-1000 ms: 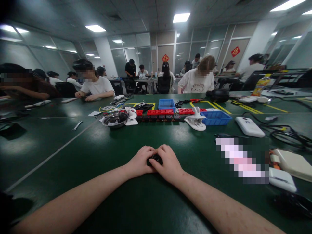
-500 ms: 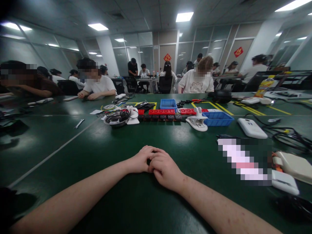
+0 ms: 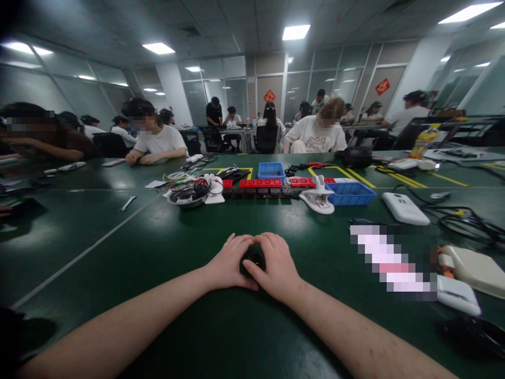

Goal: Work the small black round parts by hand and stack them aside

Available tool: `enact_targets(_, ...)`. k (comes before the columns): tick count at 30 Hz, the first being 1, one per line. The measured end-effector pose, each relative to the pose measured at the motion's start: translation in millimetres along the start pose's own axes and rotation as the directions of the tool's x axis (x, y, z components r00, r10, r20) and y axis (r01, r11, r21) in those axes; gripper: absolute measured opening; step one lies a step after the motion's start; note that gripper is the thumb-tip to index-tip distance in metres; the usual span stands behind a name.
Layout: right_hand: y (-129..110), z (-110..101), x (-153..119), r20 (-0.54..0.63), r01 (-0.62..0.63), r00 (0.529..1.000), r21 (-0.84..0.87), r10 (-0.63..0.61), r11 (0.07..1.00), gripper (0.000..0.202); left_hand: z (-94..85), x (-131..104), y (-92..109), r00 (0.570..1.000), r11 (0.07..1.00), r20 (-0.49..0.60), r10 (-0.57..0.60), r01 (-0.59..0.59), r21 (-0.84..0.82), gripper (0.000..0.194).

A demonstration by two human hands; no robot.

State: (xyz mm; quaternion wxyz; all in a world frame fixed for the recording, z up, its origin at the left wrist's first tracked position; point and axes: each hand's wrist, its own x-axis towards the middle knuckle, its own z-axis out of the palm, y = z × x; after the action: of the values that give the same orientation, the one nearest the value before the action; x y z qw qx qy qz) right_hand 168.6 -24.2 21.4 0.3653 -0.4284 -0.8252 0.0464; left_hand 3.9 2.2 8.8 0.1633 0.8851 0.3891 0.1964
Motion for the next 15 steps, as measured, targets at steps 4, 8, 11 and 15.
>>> enact_targets(4, -0.4, 4.4, 1.6, 0.096, -0.075, 0.992, -0.081, 0.083, 0.994, 0.024, 0.6, -2.0, 6.5, 0.998, 0.997, -0.064, 0.014, -0.009, 0.078, 0.075)
enact_targets(8, -2.1, 5.1, 3.0, 0.129, -0.097, 0.986, -0.098, 0.109, 0.990, 0.017, 3.0, -2.6, 8.6, 0.995, 0.989, -0.102, 0.013, 0.002, 0.151, 0.047)
enact_targets(11, -1.8, 4.8, 3.5, 0.145, -0.087, 0.985, -0.071, 0.096, 0.994, 0.016, 3.3, -1.6, 6.9, 0.997, 0.994, -0.073, 0.000, 0.008, 0.112, 0.039)
enact_targets(15, -0.3, 3.2, 3.2, 0.152, 0.002, 0.988, 0.043, -0.008, 0.999, 0.013, 0.9, 1.0, 1.9, 0.999, 0.999, -0.030, 0.040, -0.040, 0.018, 0.040)
